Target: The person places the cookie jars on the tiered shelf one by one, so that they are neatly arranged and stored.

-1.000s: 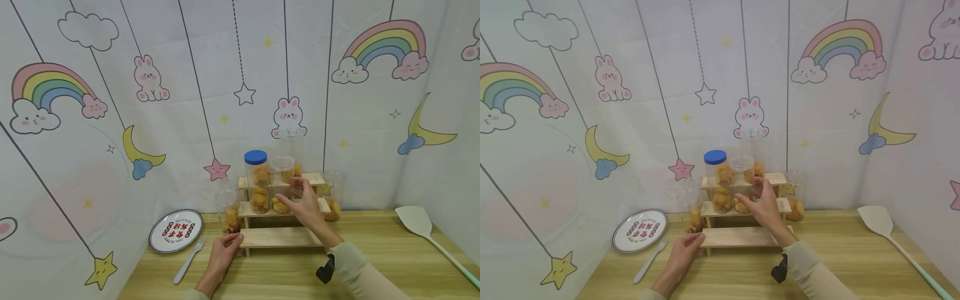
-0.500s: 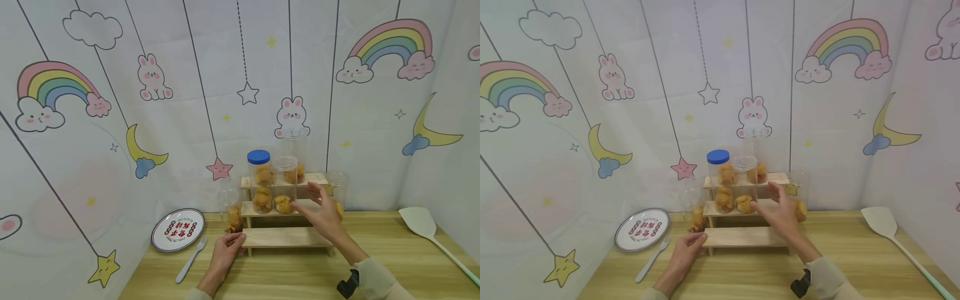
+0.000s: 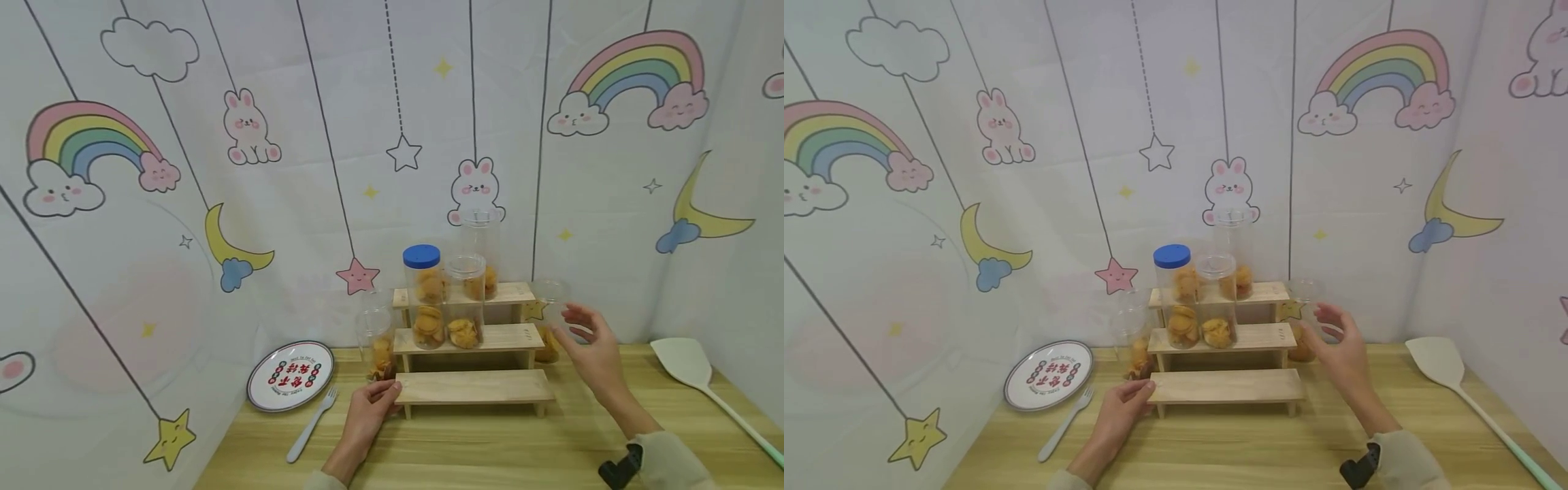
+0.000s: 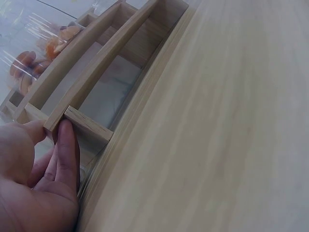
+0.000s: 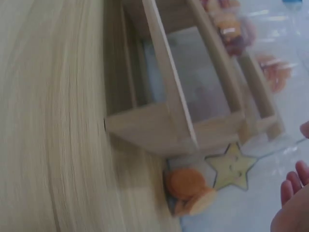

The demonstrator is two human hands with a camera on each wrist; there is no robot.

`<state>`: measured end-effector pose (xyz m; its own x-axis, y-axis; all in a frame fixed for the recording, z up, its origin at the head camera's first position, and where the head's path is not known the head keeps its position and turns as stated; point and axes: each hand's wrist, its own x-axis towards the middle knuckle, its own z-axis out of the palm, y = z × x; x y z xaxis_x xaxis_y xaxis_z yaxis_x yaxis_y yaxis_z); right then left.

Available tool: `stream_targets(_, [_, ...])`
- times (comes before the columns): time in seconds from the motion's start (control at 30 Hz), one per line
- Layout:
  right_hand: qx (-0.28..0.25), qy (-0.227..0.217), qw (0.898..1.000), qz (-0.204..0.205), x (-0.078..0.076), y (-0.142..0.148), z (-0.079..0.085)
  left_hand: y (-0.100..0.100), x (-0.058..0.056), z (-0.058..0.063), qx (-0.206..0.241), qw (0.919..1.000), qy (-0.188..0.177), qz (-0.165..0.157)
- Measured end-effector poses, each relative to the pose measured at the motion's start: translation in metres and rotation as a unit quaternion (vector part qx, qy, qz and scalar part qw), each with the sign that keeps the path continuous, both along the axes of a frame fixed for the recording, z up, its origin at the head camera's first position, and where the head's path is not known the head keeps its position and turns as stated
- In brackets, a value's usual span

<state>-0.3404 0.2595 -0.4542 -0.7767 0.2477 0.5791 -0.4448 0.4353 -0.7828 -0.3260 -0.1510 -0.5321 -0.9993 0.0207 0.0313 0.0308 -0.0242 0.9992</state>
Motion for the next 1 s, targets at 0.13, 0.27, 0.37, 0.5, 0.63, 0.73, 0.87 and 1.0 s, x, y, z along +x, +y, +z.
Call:
stream_targets(0.13, [0.000,-0.027,0.999,-0.033,-0.007,0.012,-0.005,-0.001,0.000,0.000,0.000,1.0000,-0.006,0.001])
stream_targets(0.27, [0.021,-0.051,0.997,-0.047,-0.013,0.020,-0.009,-0.001,0.001,-0.001,0.000,1.0000,-0.009,0.001])
stream_targets(0.37, [0.026,-0.063,0.996,-0.051,-0.018,0.023,-0.010,-0.001,0.002,0.001,0.002,1.0000,-0.004,-0.001])
stream_targets(0.5, [0.023,-0.082,0.995,-0.045,-0.025,0.027,-0.010,0.000,0.003,0.004,0.006,1.0000,-0.001,-0.003])
stream_targets(0.63, [0.034,-0.104,0.994,-0.022,-0.034,0.029,-0.008,0.000,0.004,0.004,0.008,1.0000,0.000,-0.002])
stream_targets(0.73, [0.044,-0.115,0.992,-0.007,-0.041,0.030,-0.006,0.001,0.004,0.003,0.004,1.0000,0.001,-0.002])
stream_targets(0.87, [0.048,-0.120,0.992,0.010,-0.050,0.029,-0.007,0.000,0.003,0.003,-0.002,1.0000,0.001,-0.003])
stream_targets(1.0, [0.054,-0.125,0.990,0.031,-0.057,0.027,-0.009,0.000,0.003,0.002,-0.009,1.0000,0.000,-0.001])
